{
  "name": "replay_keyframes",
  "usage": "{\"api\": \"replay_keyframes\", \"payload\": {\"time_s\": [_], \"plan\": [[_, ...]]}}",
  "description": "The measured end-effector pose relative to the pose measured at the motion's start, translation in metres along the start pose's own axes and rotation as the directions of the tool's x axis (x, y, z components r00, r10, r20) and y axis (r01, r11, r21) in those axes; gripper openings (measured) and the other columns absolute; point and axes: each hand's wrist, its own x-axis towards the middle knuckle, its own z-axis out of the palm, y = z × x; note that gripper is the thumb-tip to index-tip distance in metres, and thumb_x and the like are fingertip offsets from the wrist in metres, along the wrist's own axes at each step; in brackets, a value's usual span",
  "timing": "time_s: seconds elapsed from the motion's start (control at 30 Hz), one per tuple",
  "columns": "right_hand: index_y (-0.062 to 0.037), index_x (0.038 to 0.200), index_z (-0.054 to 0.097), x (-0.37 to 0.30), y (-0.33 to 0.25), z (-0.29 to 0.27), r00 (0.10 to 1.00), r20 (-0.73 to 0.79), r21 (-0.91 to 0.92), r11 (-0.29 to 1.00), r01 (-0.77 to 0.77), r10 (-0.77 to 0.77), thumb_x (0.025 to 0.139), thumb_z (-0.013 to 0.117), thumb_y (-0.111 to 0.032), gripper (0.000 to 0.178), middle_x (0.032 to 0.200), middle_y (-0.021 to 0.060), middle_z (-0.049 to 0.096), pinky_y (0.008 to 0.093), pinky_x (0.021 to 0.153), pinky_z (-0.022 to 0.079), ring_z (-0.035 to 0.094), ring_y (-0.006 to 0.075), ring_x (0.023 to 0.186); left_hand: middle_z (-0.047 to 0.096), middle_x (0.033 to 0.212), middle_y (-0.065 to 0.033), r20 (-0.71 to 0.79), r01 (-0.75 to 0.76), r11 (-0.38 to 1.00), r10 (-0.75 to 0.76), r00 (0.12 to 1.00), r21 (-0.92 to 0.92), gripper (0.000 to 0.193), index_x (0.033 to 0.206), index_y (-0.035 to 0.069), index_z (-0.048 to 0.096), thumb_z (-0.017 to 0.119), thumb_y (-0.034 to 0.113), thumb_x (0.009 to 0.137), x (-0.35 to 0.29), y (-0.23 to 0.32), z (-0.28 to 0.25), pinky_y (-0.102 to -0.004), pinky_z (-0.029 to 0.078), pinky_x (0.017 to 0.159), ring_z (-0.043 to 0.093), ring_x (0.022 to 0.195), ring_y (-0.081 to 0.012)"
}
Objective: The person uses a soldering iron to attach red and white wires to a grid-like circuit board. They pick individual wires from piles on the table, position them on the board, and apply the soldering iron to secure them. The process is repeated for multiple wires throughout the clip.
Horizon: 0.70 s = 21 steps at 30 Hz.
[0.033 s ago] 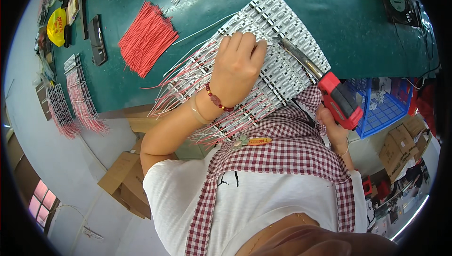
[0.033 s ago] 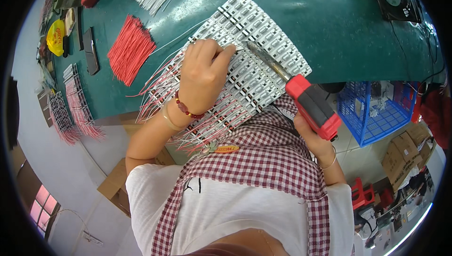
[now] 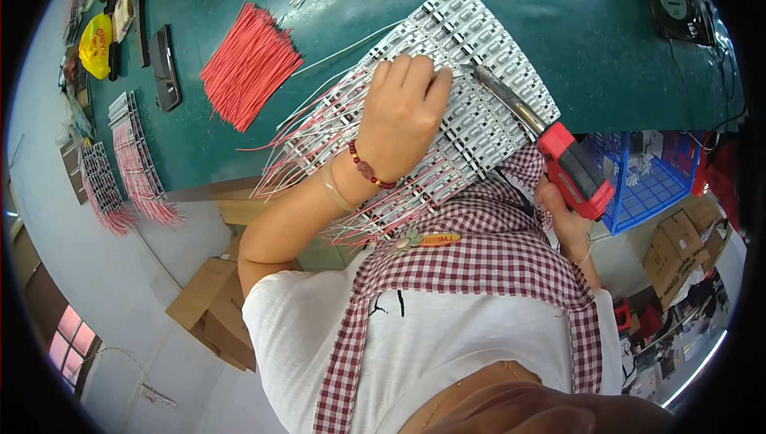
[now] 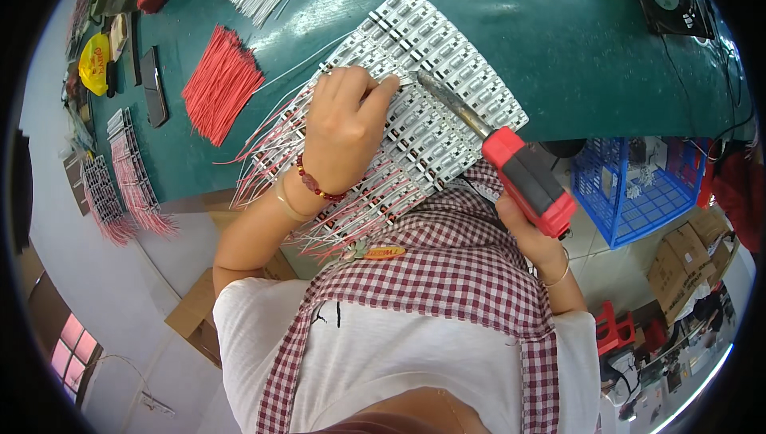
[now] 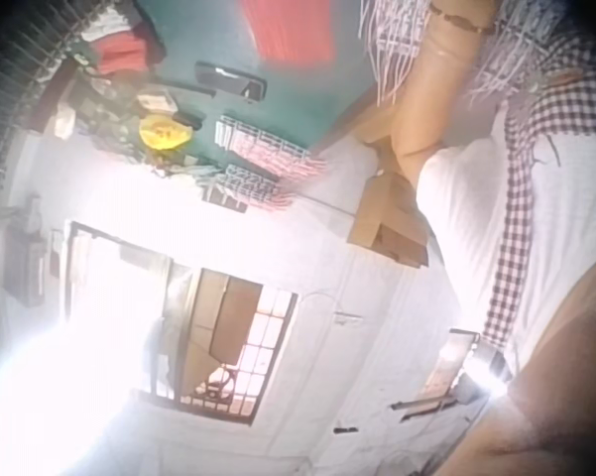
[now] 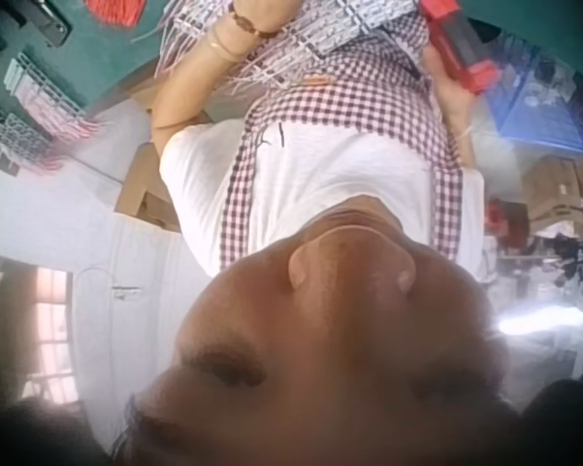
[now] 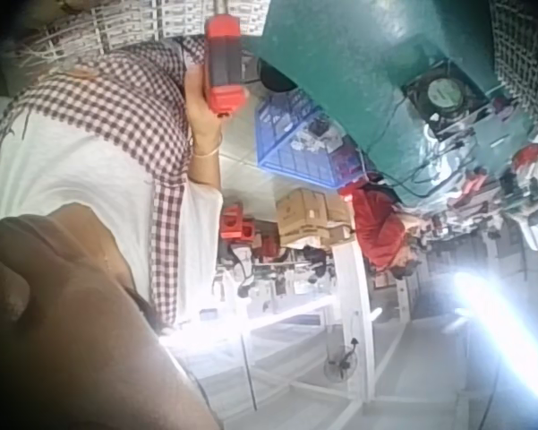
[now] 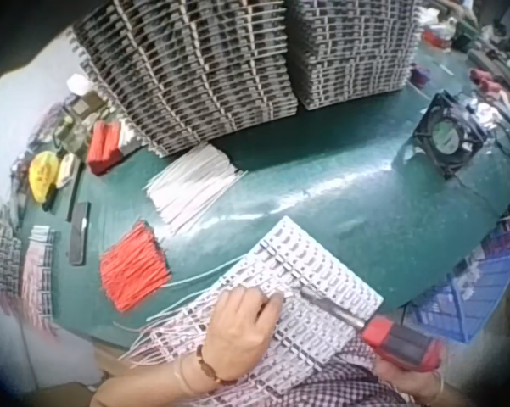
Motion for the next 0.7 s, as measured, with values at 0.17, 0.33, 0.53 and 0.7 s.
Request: {"api": "replay_keyframes", "payload": {"time_s": [0.17,0.33,0.53,0.7], "plan": [[-0.0017,0.099,0.067,-0.0001,0.004,-0.0034,1.0,0.02,-0.118,0.993,0.007,-0.004,0.085,0.069,-0.005,0.014,0.086,0.0054,0.065,0.0298,0.066,0.048,0.06,0.0143,0.074,0.048,0.076,-0.0058,0.021,0.004,1.0,-0.004,1.0,0.003,0.023,0.095,0.002,0.067,0.064,0.0,0.073,0.0016,0.0013,0.0008,-0.0351,0.04,0.066,0.05,0.072,-0.0222],[-0.0003,0.099,0.066,-0.0051,0.0101,-0.0057,1.0,-0.024,-0.015,1.0,0.004,-0.004,0.086,0.068,-0.005,0.014,0.084,0.0051,0.064,0.0301,0.066,0.048,0.059,0.014,0.074,0.048,0.077,-0.0059,0.034,0.01,1.0,-0.01,0.999,0.012,0.023,0.096,0.003,0.067,0.064,0.0,0.073,0.0011,0.0012,-0.0002,-0.0352,0.04,0.066,0.05,0.073,-0.0224],[0.001,0.101,0.064,-0.0042,0.0033,-0.0083,1.0,0.016,0.152,0.988,-0.002,-0.001,0.09,0.065,-0.006,0.013,0.084,0.0034,0.062,0.0287,0.066,0.047,0.057,0.0124,0.075,0.048,0.077,-0.006,0.061,0.017,1.0,-0.019,0.998,0.026,0.022,0.096,0.003,0.066,0.064,0.001,0.074,0.0032,0.0003,-0.0019,-0.0353,0.04,0.066,0.05,0.073,-0.0229],[0.0001,0.099,0.064,-0.0062,0.0048,-0.007,1.0,0.02,0.158,0.987,-0.004,0.001,0.09,0.065,-0.007,0.011,0.082,0.0023,0.06,0.028,0.066,0.046,0.055,0.0119,0.073,0.047,0.077,-0.006,-0.007,-0.009,1.0,0.009,1.0,0.007,0.022,0.096,0.003,0.066,0.064,0.0,0.074,-0.0003,0.0041,-0.0015,-0.0354,0.039,0.065,0.05,0.071,-0.0229]]}}
